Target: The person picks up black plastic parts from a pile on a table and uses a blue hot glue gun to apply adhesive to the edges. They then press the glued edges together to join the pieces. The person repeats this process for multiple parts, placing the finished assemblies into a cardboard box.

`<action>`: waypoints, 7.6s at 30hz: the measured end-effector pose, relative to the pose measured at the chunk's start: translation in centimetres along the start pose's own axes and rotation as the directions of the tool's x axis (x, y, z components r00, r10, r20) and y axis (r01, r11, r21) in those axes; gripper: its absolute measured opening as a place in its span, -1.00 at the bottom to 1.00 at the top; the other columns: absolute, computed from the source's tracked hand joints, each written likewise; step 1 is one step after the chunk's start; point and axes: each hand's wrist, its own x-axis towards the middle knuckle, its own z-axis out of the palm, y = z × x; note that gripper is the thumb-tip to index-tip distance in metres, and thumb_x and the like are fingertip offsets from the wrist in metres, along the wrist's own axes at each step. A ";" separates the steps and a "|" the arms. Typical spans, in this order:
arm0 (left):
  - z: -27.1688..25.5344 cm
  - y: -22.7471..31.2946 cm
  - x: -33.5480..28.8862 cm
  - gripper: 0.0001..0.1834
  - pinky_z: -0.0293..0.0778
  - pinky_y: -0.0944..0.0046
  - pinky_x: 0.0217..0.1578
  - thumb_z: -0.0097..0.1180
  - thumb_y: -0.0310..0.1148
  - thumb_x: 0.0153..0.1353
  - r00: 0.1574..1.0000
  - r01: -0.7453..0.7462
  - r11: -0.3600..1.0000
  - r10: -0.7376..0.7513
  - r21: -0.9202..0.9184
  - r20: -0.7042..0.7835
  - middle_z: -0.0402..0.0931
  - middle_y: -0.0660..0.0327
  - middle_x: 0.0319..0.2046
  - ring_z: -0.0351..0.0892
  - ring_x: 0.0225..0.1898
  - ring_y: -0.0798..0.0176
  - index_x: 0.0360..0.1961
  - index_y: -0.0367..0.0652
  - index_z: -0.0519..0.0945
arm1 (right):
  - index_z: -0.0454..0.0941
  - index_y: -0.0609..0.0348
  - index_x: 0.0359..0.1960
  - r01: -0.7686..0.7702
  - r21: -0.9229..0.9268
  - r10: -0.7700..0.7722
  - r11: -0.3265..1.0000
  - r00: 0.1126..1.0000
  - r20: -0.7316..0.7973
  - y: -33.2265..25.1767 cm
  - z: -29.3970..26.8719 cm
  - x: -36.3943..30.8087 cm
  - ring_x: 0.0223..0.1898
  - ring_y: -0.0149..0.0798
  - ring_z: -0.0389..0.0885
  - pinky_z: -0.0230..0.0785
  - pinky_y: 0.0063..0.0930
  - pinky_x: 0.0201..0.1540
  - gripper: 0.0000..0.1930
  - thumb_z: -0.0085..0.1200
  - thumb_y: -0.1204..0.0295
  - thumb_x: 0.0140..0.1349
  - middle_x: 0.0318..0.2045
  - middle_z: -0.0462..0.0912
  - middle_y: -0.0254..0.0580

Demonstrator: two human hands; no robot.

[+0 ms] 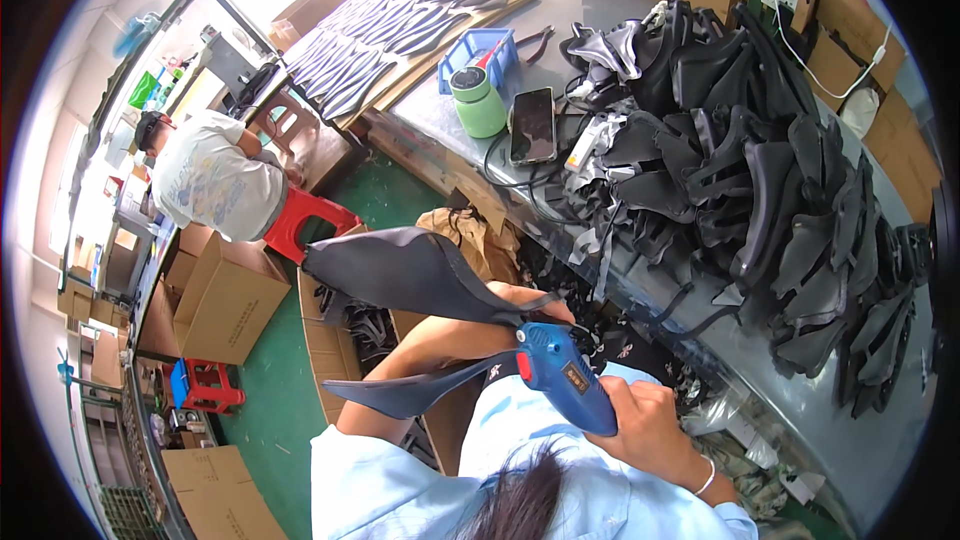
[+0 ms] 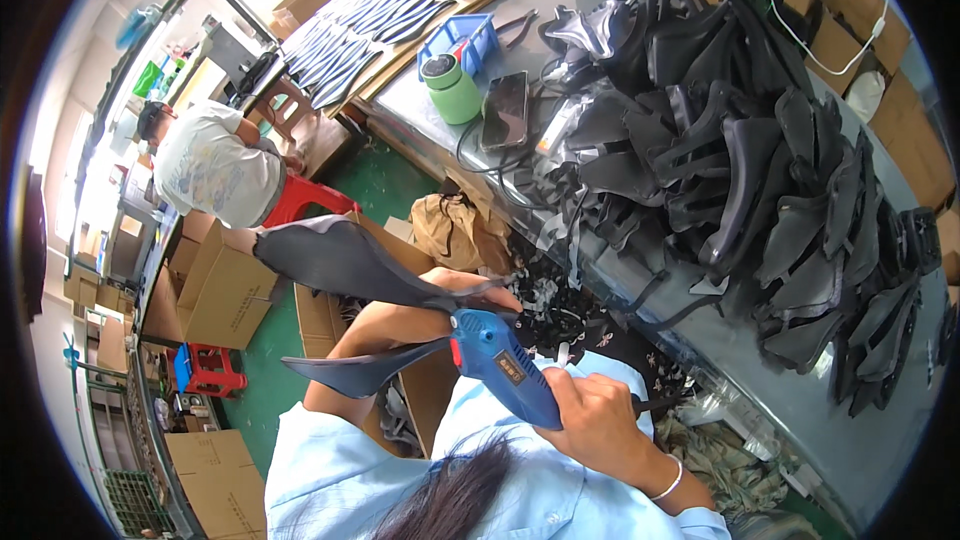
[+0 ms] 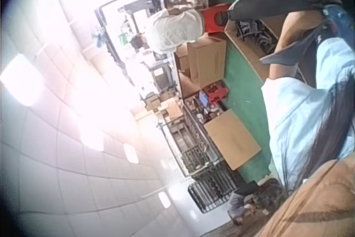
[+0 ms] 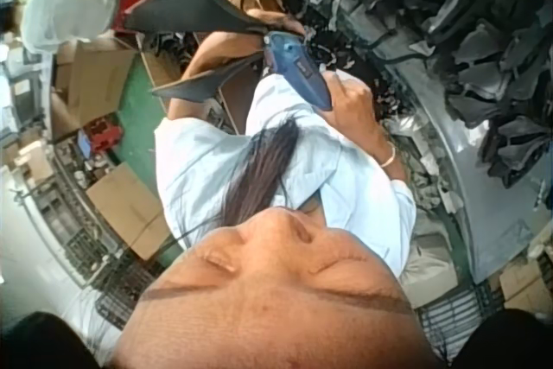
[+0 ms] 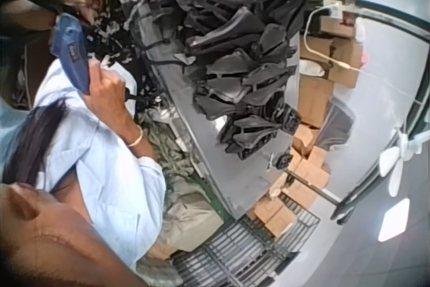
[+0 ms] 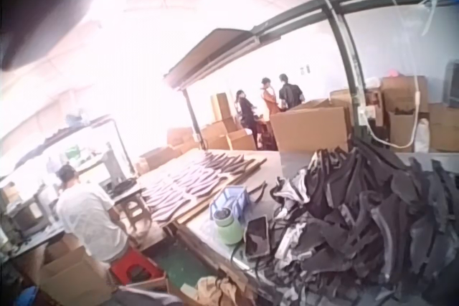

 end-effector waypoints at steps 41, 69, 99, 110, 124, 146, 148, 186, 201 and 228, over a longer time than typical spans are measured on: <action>6.6 3.2 0.6 -0.65 0.38 0.25 -0.03 -0.03 -0.50 -0.05 0.367 -0.674 0.712 0.092 -0.197 -0.926 0.45 0.04 -0.14 0.46 -0.14 0.20 -0.15 -0.28 0.41 | 0.37 0.30 -0.16 -0.089 -0.039 0.081 0.995 0.983 -0.165 -0.3 0.3 1.1 -0.64 -0.12 0.52 0.34 -0.30 -0.50 -0.42 0.37 0.40 -0.24 -0.64 0.52 -0.15; 1.8 0.5 -1.4 -0.48 0.40 0.28 -0.02 0.15 -0.51 0.06 0.980 -0.117 0.970 0.148 0.214 -0.133 0.52 0.12 -0.12 0.50 -0.06 0.28 0.09 -0.29 0.36 | 0.39 0.32 -0.19 0.050 -0.051 -0.061 0.997 0.969 -0.240 -0.7 -0.9 1.5 -0.65 -0.14 0.52 0.32 -0.37 -0.57 -0.46 0.38 0.35 -0.19 -0.60 0.52 -0.13; 7.4 -1.3 2.4 -0.59 0.17 0.12 0.21 -0.04 -0.09 0.26 0.316 -0.894 0.391 0.201 -0.219 -0.927 0.37 0.08 0.03 0.34 0.12 0.12 0.03 -0.08 0.35 | 0.35 0.33 -0.20 -0.132 0.086 0.149 0.987 0.958 -0.246 0.2 0.3 1.4 -0.58 -0.12 0.61 0.45 -0.38 -0.50 -0.47 0.38 0.30 -0.12 -0.59 0.58 -0.08; 6.4 -2.1 1.1 -0.62 0.32 0.06 0.13 0.00 -0.29 0.15 0.387 -0.844 0.479 0.235 -0.240 -0.892 0.48 -0.11 -0.08 0.46 0.04 0.01 -0.06 -0.31 0.41 | 0.36 0.31 -0.19 -0.081 0.051 0.091 0.995 0.968 -0.235 0.2 -0.5 1.4 -0.61 -0.15 0.58 0.42 -0.38 -0.52 -0.46 0.38 0.32 -0.14 -0.60 0.57 -0.12; 2.4 1.5 -2.3 -0.63 0.52 0.22 -0.15 0.01 -0.34 0.05 0.609 -0.600 0.715 0.116 -0.360 -0.785 0.53 -0.07 -0.24 0.59 -0.22 0.12 -0.15 -0.39 0.46 | 0.36 0.33 -0.12 -0.062 -0.136 0.038 0.989 0.985 -0.169 1.6 0.4 -0.3 -0.63 -0.10 0.50 0.31 -0.32 -0.50 -0.35 0.39 0.39 -0.30 -0.60 0.52 -0.10; -1.8 -27.8 -15.0 -0.69 0.57 0.20 -0.25 0.16 -0.25 0.19 -0.165 -0.798 0.524 -0.667 -0.300 -0.726 0.55 0.21 -0.20 0.57 -0.24 0.23 -0.10 -0.15 0.48 | 0.39 0.29 -0.20 -0.167 -0.121 0.156 0.978 0.983 -0.099 2.9 2.8 -0.6 -0.60 -0.02 0.53 0.36 -0.22 -0.47 -0.45 0.35 0.37 -0.27 -0.64 0.51 -0.05; -1.4 -32.4 -16.2 -0.69 0.56 0.20 -0.25 0.14 -0.23 0.20 -0.328 -0.862 0.490 -0.731 -0.127 -0.598 0.54 0.18 -0.20 0.55 -0.21 0.20 -0.11 -0.17 0.49 | 0.39 0.27 -0.20 -0.193 -0.097 0.185 0.976 0.979 -0.083 3.1 3.0 -0.6 -0.59 -0.02 0.54 0.37 -0.21 -0.47 -0.45 0.36 0.36 -0.26 -0.63 0.52 -0.04; 1.9 15.7 23.8 -0.76 0.33 0.43 -0.50 0.08 -0.33 0.23 0.295 -0.620 0.680 0.664 0.391 -0.687 0.52 0.24 -0.55 0.42 -0.54 0.48 -0.18 -0.28 0.50 | 0.34 0.26 -0.20 -0.357 0.704 0.784 0.614 0.372 -0.496 12.5 -6.0 -5.6 -0.53 -0.43 0.52 0.43 -0.56 -0.40 -0.59 0.31 0.46 -0.01 -0.51 0.53 -0.23; 6.1 11.1 16.1 -0.93 0.41 0.44 -0.49 0.05 -0.50 0.18 0.304 -0.472 0.609 0.791 0.637 -0.531 0.58 0.22 -0.50 0.51 -0.47 0.46 -0.34 -0.29 0.49 | 0.31 0.23 -0.13 -0.386 0.496 0.619 0.778 0.338 -0.709 7.7 -7.4 3.8 -0.56 -0.46 0.49 0.40 -0.55 -0.43 -0.18 0.50 0.00 -0.33 -0.58 0.50 -0.33; 12.6 7.9 15.7 -0.69 0.47 0.24 -0.41 0.16 -0.50 -0.34 0.296 -0.616 0.172 0.955 0.768 0.024 0.52 0.10 -0.41 0.57 -0.42 0.11 -0.44 -0.27 0.47 | 0.34 0.28 -0.27 -0.364 0.567 0.659 0.739 0.215 -0.721 11.8 -8.2 3.4 -0.40 -0.36 0.48 0.38 -0.42 -0.30 -0.47 0.36 0.20 -0.11 -0.43 0.52 -0.18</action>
